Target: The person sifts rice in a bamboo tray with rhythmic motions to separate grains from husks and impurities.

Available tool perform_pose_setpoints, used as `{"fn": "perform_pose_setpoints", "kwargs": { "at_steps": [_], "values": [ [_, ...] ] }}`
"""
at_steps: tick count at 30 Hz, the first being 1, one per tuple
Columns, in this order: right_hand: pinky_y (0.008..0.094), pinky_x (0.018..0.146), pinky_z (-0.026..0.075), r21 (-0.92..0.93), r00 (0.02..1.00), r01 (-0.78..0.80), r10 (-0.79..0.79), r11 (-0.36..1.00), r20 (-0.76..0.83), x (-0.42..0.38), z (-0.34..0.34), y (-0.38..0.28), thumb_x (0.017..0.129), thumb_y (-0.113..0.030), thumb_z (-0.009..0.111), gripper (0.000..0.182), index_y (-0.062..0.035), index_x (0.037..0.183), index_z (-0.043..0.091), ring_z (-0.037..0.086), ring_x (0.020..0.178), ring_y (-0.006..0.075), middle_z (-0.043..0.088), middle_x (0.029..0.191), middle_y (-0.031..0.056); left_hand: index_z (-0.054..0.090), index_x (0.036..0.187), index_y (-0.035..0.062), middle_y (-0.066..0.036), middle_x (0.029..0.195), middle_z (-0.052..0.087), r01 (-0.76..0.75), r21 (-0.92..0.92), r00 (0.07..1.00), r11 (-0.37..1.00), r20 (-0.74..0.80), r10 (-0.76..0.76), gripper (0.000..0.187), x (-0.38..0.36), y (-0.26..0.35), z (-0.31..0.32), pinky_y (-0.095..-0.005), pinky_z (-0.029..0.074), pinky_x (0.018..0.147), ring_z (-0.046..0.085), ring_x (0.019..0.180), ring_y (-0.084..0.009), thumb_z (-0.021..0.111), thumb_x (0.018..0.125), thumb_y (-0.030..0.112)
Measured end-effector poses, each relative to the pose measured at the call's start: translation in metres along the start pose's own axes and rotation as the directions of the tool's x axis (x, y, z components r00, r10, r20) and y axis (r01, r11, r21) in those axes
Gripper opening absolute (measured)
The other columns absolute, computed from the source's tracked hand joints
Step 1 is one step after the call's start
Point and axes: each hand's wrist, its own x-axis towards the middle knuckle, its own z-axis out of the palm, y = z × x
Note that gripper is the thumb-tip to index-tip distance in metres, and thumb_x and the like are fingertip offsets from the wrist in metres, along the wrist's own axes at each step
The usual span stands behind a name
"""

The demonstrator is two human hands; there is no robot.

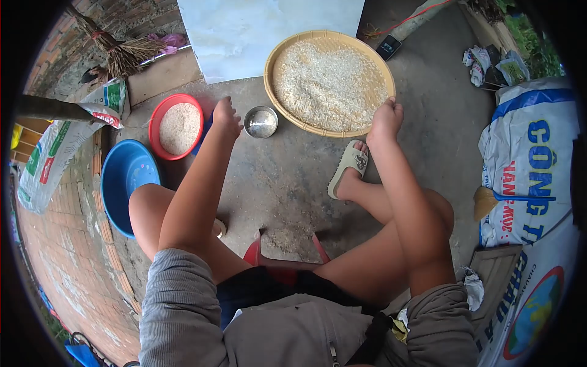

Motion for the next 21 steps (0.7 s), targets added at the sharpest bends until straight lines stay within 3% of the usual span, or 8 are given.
{"fn": "perform_pose_setpoints", "kwargs": {
  "at_steps": [1,4,8,11,14,16,19,21],
  "values": [
    [0.0343,0.086,0.042,0.001,1.0,0.001,-0.001,1.0,0.002,0.0,0.0,0.001,0.099,-0.024,0.035,0.028,0.0018,0.105,0.044,0.054,0.097,0.023,0.054,0.109,0.0168,0.026,0.143,0.0073,-0.019,0.148,0.024,-0.076,0.016,0.997,0.997,-0.012,0.076,0.056,-0.002,0.006,0.002,-0.0528,0.022,0.108,0.025,0.135,-0.038,0.033,0.096,0.037],
    [0.0329,0.084,0.042,-0.044,0.998,-0.007,0.01,0.999,0.06,-0.01,0.007,0.002,0.099,-0.023,0.035,0.027,0.0016,0.103,0.045,0.054,0.095,0.0215,0.055,0.106,0.0157,0.027,0.141,0.0024,-0.021,0.142,0.033,-0.193,-0.105,0.97,0.976,0.129,0.206,0.055,-0.025,0.033,0.003,-0.0473,0.032,0.105,0.038,0.127,-0.0384,0.033,0.096,0.034],
    [0.0316,0.082,0.041,0.01,0.975,0.03,-0.031,1.0,0.219,-0.037,0.023,0.004,0.099,-0.023,0.037,0.026,0.0006,0.097,0.047,0.053,0.09,0.0176,0.056,0.098,0.0133,0.044,0.13,0.0019,-0.016,0.121,0.055,-0.195,-0.065,0.933,0.979,0.296,0.205,0.05,-0.069,0.072,-0.007,-0.0399,0.045,0.093,0.057,0.105,-0.027,0.036,0.097,0.038],
    [0.0295,0.078,0.04,-0.072,0.909,0.105,-0.067,0.992,0.411,-0.048,0.034,0.006,0.098,-0.025,0.038,0.028,-0.0004,0.094,0.05,0.049,0.082,0.0146,0.054,0.09,0.0081,0.05,0.124,0.0028,-0.014,0.117,0.057,-0.258,-0.055,0.855,0.965,0.452,0.255,0.045,-0.095,0.09,-0.013,-0.0378,0.047,0.091,0.059,0.1,-0.0253,0.039,0.096,0.036],
    [0.0305,0.079,0.041,-0.15,0.89,0.112,-0.032,0.982,0.455,-0.046,0.04,-0.021,0.098,-0.026,0.039,0.029,0.0004,0.096,0.051,0.05,0.083,0.0142,0.056,0.09,0.0088,0.052,0.12,0.0015,-0.012,0.113,0.058,-0.264,0.099,0.904,0.959,0.372,0.21,0.037,-0.113,0.087,-0.013,-0.0329,0.045,0.088,0.058,0.099,-0.0211,0.045,0.095,0.027],
    [0.0326,0.076,0.043,-0.145,0.842,0.13,-0.032,0.981,0.538,-0.017,0.043,-0.02,0.098,-0.026,0.04,0.03,0.0007,0.098,0.054,0.053,0.081,0.0149,0.058,0.088,0.0086,0.051,0.121,-0.0002,-0.009,0.109,0.059,-0.51,0.157,0.857,0.846,0.182,0.482,0.034,-0.129,0.072,-0.002,-0.029,0.043,0.086,0.055,0.098,-0.0165,0.05,0.092,0.019],
    [0.0343,0.074,0.044,-0.165,0.824,0.172,-0.05,0.971,0.565,-0.023,0.05,-0.027,0.098,-0.026,0.041,0.031,0.0017,0.096,0.053,0.055,0.077,0.019,0.059,0.084,0.0108,0.051,0.122,0.0002,-0.008,0.106,0.059,-0.61,0.135,0.784,0.781,0.249,0.569,0.035,-0.139,0.076,-0.011,-0.0279,0.042,0.085,0.053,0.096,-0.0142,0.051,0.092,0.016],
    [0.0364,0.074,0.044,-0.271,0.852,0.364,-0.201,0.891,0.484,-0.054,0.058,-0.022,0.097,-0.026,0.041,0.03,0.0024,0.095,0.051,0.058,0.077,0.0252,0.059,0.083,0.015,0.051,0.122,0.0004,-0.009,0.103,0.06,-0.595,0.171,0.8,0.786,0.227,0.556,0.034,-0.142,0.106,-0.03,-0.0288,0.048,0.078,0.058,0.089,-0.015,0.05,0.092,0.016]
  ]
}}
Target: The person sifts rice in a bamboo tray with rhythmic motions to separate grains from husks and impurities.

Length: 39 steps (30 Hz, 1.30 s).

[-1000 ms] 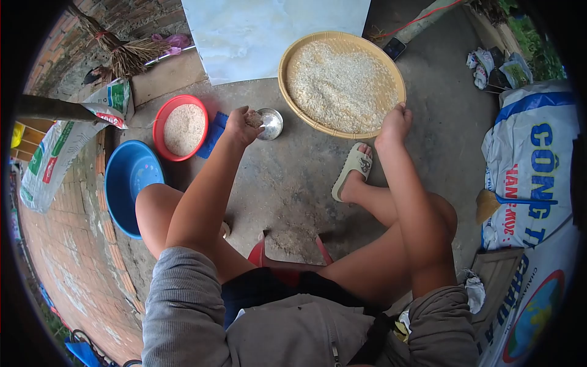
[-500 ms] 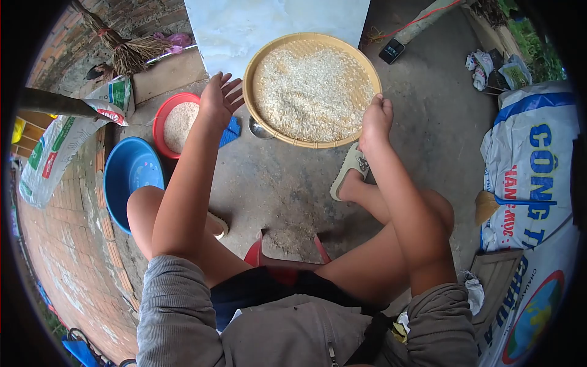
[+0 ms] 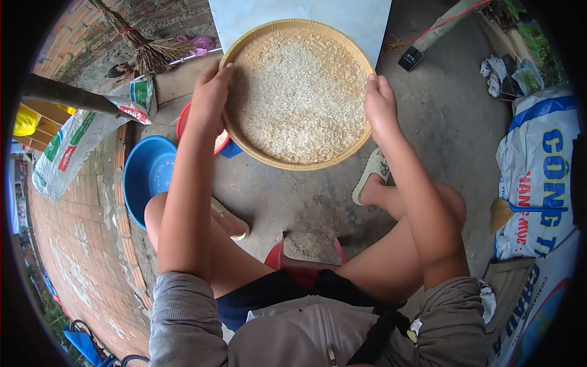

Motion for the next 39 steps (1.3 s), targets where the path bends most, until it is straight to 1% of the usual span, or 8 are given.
{"fn": "perform_pose_setpoints", "kwargs": {
  "at_steps": [4,9,17,23,30,33,37,39],
  "values": [
    [0.0403,0.073,0.045,-0.074,0.996,-0.001,0.007,0.997,0.085,-0.028,0.015,-0.013,0.095,-0.026,0.042,0.028,0.0016,0.094,0.051,0.061,0.082,0.033,0.061,0.088,0.0193,0.052,0.121,0.0003,-0.008,0.095,0.062,0.139,0.076,0.99,0.987,-0.039,-0.136,0.033,-0.001,0.017,-0.03,-0.0296,0.052,0.067,0.062,0.079,-0.0154,0.049,0.092,0.017],
    [0.0416,0.07,0.045,-0.241,0.99,0.112,-0.086,0.964,0.113,0.007,0.0,-0.011,0.094,-0.025,0.043,0.028,0.0021,0.094,0.051,0.061,0.078,0.0354,0.061,0.084,0.0194,0.047,0.129,-0.0006,-0.005,0.104,0.057,0.02,0.281,0.979,0.96,-0.202,0.039,0.043,-0.034,-0.021,-0.007,-0.0232,0.038,0.084,0.048,0.094,-0.0104,0.053,0.09,0.016],
    [0.0406,0.068,0.045,-0.157,0.979,0.137,-0.11,0.978,0.17,-0.027,0.002,-0.039,0.095,-0.025,0.042,0.027,0.0018,0.096,0.047,0.06,0.073,0.0312,0.059,0.078,0.0193,0.053,0.121,0.0004,-0.007,0.093,0.062,0.131,-0.006,0.989,0.991,-0.073,-0.131,0.032,-0.02,0.001,-0.04,-0.0277,0.051,0.069,0.061,0.077,-0.0144,0.049,0.092,0.013],
    [0.04,0.072,0.045,-0.29,0.974,0.205,-0.165,0.935,0.155,0.016,-0.015,-0.029,0.092,-0.023,0.048,0.026,0.0025,0.094,0.053,0.061,0.08,0.0319,0.062,0.083,0.0191,0.053,0.12,0.0006,-0.003,0.097,0.059,0.012,0.152,0.984,0.988,-0.176,0.015,0.034,-0.043,-0.023,-0.002,-0.023,0.04,0.08,0.051,0.089,-0.0093,0.055,0.089,0.015],
    [0.039,0.074,0.047,-0.219,0.99,0.113,-0.09,0.969,0.108,-0.003,0.014,-0.009,0.087,-0.031,0.056,0.034,0.0023,0.094,0.054,0.063,0.082,0.0322,0.063,0.087,0.0193,0.051,0.115,-0.0021,-0.009,0.091,0.061,0.001,0.196,0.998,0.981,-0.06,0.011,0.034,-0.016,-0.003,-0.028,-0.0262,0.046,0.072,0.056,0.08,-0.012,0.058,0.087,0.015],
    [0.0391,0.072,0.048,-0.215,0.987,0.122,-0.096,0.969,0.128,0.022,0.007,-0.002,0.086,-0.033,0.058,0.036,0.0021,0.093,0.054,0.063,0.08,0.0329,0.064,0.087,0.0187,0.05,0.108,-0.0051,-0.015,0.099,0.062,-0.183,0.306,0.968,0.934,-0.109,0.225,0.038,-0.026,-0.027,-0.009,-0.0299,0.047,0.08,0.06,0.091,-0.0196,0.068,0.08,0.014],
    [0.0385,0.071,0.048,-0.298,0.988,0.097,-0.056,0.95,0.142,0.024,0.003,-0.004,0.085,-0.036,0.06,0.039,0.0016,0.095,0.054,0.064,0.079,0.0319,0.064,0.087,0.0181,0.05,0.108,-0.0057,-0.015,0.1,0.062,-0.2,0.397,0.963,0.896,-0.088,0.254,0.038,-0.023,-0.025,-0.011,-0.0296,0.047,0.079,0.061,0.09,-0.0201,0.067,0.081,0.014],
    [0.0372,0.072,0.049,-0.225,0.982,0.182,-0.166,0.957,0.09,0.0,0.01,-0.014,0.082,-0.037,0.064,0.042,0.0015,0.096,0.053,0.064,0.079,0.0298,0.064,0.088,0.0175,0.052,0.109,-0.0045,-0.014,0.097,0.063,-0.026,0.236,0.989,0.971,-0.135,0.059,0.035,-0.017,-0.008,-0.021,-0.0284,0.048,0.075,0.061,0.085,-0.017,0.065,0.083,0.015]
  ]
}}
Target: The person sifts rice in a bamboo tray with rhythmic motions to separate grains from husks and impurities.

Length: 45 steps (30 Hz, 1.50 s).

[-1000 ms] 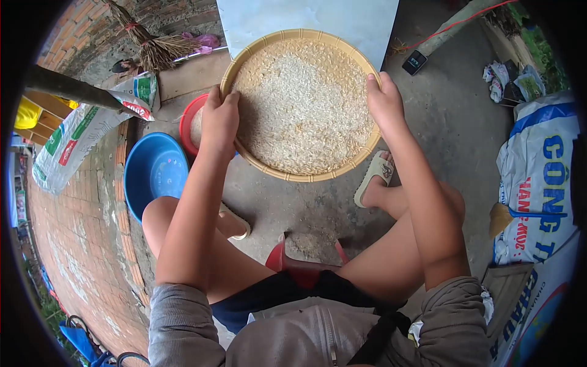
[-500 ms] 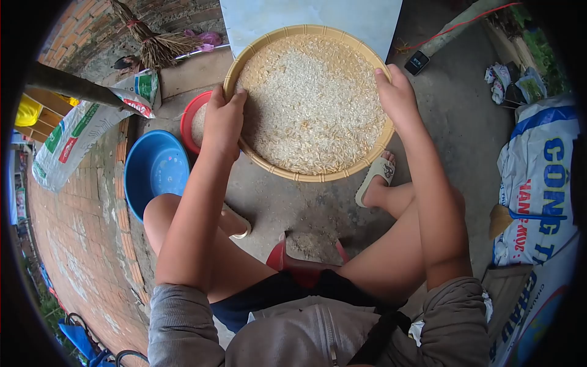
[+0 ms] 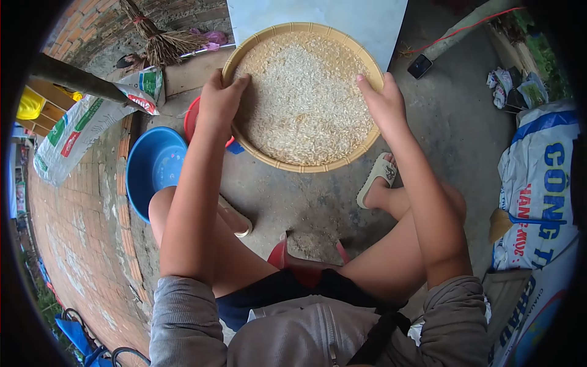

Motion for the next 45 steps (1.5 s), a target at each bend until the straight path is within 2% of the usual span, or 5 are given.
{"fn": "perform_pose_setpoints", "kwargs": {
  "at_steps": [10,20,26,37,45],
  "values": [
    [0.0375,0.073,0.049,-0.036,0.993,-0.061,0.064,0.997,0.096,0.018,0.0,0.023,0.082,-0.038,0.064,0.043,0.0022,0.095,0.053,0.063,0.081,0.0312,0.064,0.09,0.0185,0.052,0.105,-0.0056,-0.019,0.095,0.063,-0.213,0.286,0.973,0.934,-0.03,0.231,0.042,-0.009,-0.016,0.012,-0.0314,0.05,0.075,0.063,0.085,-0.0215,0.072,0.077,0.018],
    [0.0353,0.071,0.05,0.064,0.995,-0.037,0.03,0.997,0.099,0.016,-0.002,0.026,0.079,-0.033,0.07,0.044,0.0026,0.098,0.052,0.065,0.077,0.0267,0.065,0.092,0.0166,0.053,0.11,-0.0036,-0.014,0.095,0.064,-0.095,0.385,0.989,0.918,-0.069,0.131,0.058,-0.007,-0.031,0.021,-0.0311,0.049,0.074,0.063,0.082,-0.0195,0.078,0.071,0.032],
    [0.0365,0.076,0.05,-0.048,0.997,-0.037,0.04,0.998,0.065,-0.015,0.012,0.009,0.076,-0.033,0.073,0.048,0.003,0.099,0.05,0.065,0.085,0.0283,0.064,0.094,0.0191,0.056,0.107,-0.0038,-0.012,0.088,0.064,0.132,0.066,0.99,0.989,0.038,-0.134,0.042,0.024,-0.055,-0.003,-0.0291,0.05,0.065,0.063,0.074,-0.0166,0.07,0.079,0.024],
    [0.0347,0.072,0.051,-0.036,0.985,0.001,0.005,0.999,0.175,0.004,0.008,0.0,0.078,-0.034,0.071,0.048,0.0051,0.099,0.051,0.066,0.08,0.0247,0.065,0.088,0.0199,0.054,0.11,-0.0041,-0.01,0.09,0.062,-0.004,0.221,0.998,0.975,-0.057,0.017,0.042,0.007,-0.048,-0.007,-0.0279,0.048,0.071,0.06,0.078,-0.0162,0.068,0.082,0.024],
    [0.0351,0.073,0.049,0.04,0.985,-0.007,0.0,0.999,0.174,0.019,0.004,0.0,0.08,-0.03,0.07,0.037,0.0016,0.095,0.056,0.065,0.082,0.0242,0.066,0.089,0.0148,0.048,0.104,-0.0033,-0.026,0.097,0.061,-0.067,0.381,0.987,0.922,-0.108,0.116,0.036,-0.025,-0.039,0.001,-0.0418,0.044,0.082,0.06,0.094,-0.0391,0.056,0.088,0.028]
  ]
}}
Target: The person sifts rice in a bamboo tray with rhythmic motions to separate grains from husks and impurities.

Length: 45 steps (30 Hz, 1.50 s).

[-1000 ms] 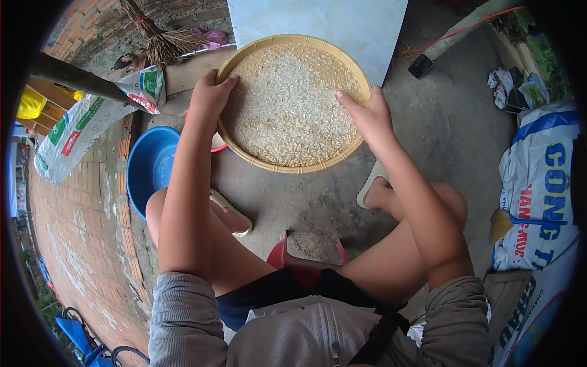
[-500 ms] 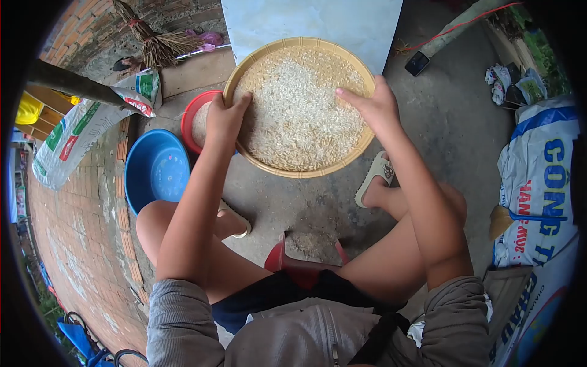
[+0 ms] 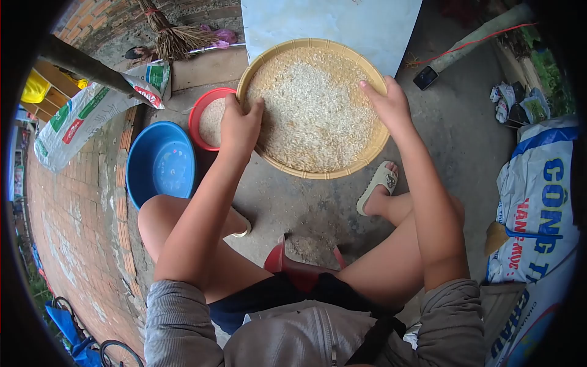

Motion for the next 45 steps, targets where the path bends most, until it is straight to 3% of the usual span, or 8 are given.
{"fn": "perform_pose_setpoints", "kwargs": {
  "at_steps": [3,5,13,16,23,27,33,45],
  "values": [
    [0.0356,0.072,0.049,-0.045,1.0,-0.03,0.031,0.999,0.006,0.0,0.011,0.019,0.081,-0.03,0.069,0.036,0.0016,0.094,0.057,0.065,0.081,0.0236,0.066,0.088,0.0149,0.052,0.104,-0.0041,-0.014,0.091,0.062,-0.084,-0.016,0.996,0.996,-0.027,0.083,0.033,0.009,-0.009,-0.007,-0.0322,0.044,0.08,0.059,0.087,-0.0205,0.06,0.087,0.023],
    [0.0358,0.072,0.049,-0.089,0.999,-0.015,0.012,0.996,-0.033,-0.022,0.022,0.002,0.082,-0.03,0.068,0.038,0.0023,0.096,0.055,0.065,0.08,0.0241,0.066,0.089,0.0159,0.049,0.105,-0.0044,-0.026,0.091,0.061,-0.081,0.063,0.996,0.995,-0.04,0.083,0.033,0.023,-0.006,-0.029,-0.0415,0.046,0.079,0.061,0.09,-0.0395,0.055,0.089,0.024],
    [0.0326,0.067,0.049,0.157,0.995,0.088,-0.094,0.984,0.03,-0.006,-0.002,0.009,0.083,-0.027,0.067,0.038,0.0041,0.098,0.052,0.062,0.075,0.019,0.064,0.089,0.014,0.044,0.102,-0.0044,-0.032,0.089,0.059,-0.115,0.032,0.993,0.993,-0.031,0.116,0.036,0.001,0.0,-0.002,-0.0475,0.046,0.079,0.059,0.09,-0.0467,0.058,0.087,0.025],
    [0.0348,0.072,0.049,-0.101,0.997,-0.07,0.071,0.992,0.006,0.004,-0.006,0.019,0.085,-0.026,0.062,0.034,0.0037,0.097,0.051,0.063,0.079,0.0276,0.063,0.09,0.0197,0.045,0.101,-0.0045,-0.032,0.089,0.059,-0.079,0.037,0.997,0.996,0.016,0.079,0.031,0.015,-0.012,0.014,-0.0461,0.045,0.079,0.059,0.09,-0.0456,0.054,0.089,0.023],
    [0.0392,0.078,0.047,-0.039,0.997,0.0,-0.003,0.999,-0.079,-0.029,-0.002,-0.002,0.087,-0.024,0.059,0.03,0.0031,0.096,0.051,0.061,0.088,0.0375,0.062,0.094,0.0226,0.05,0.102,-0.0041,-0.028,0.091,0.061,0.015,-0.011,1.0,1.0,-0.013,-0.015,0.028,0.013,0.002,-0.004,-0.0437,0.044,0.079,0.059,0.09,-0.043,0.047,0.092,0.022],
    [0.0399,0.071,0.046,-0.112,0.995,0.08,-0.085,0.99,-0.047,0.008,-0.007,0.026,0.091,-0.025,0.052,0.028,0.0027,0.095,0.051,0.061,0.078,0.0337,0.062,0.085,0.0204,0.047,0.099,-0.0025,-0.03,0.09,0.059,-0.129,-0.144,0.989,0.981,-0.094,0.116,0.024,0.003,-0.012,0.014,-0.0466,0.043,0.076,0.057,0.087,-0.0459,0.046,0.093,0.02],
    [0.0381,0.078,0.044,-0.009,0.988,-0.061,0.059,0.998,-0.142,-0.058,0.016,-0.004,0.092,-0.02,0.049,0.024,0.0018,0.102,0.049,0.06,0.085,0.0327,0.061,0.096,0.0192,0.051,0.097,-0.0021,-0.03,0.087,0.06,-0.176,0.192,0.984,0.966,-0.007,0.18,0.025,0.035,0.008,-0.022,-0.0479,0.045,0.075,0.058,0.086,-0.0458,0.047,0.091,0.022],
    [0.0358,0.077,0.044,0.117,0.977,-0.1,0.119,0.988,-0.175,-0.033,-0.009,0.031,0.096,-0.022,0.042,0.027,0.0024,0.1,0.052,0.058,0.084,0.0241,0.06,0.092,0.0168,0.048,0.104,-0.0047,-0.031,0.093,0.06,-0.085,-0.017,0.996,0.996,0.023,0.086,0.031,0.021,0.029,0.011,-0.0466,0.044,0.082,0.058,0.094,-0.0444,0.046,0.091,0.023]
  ]
}}
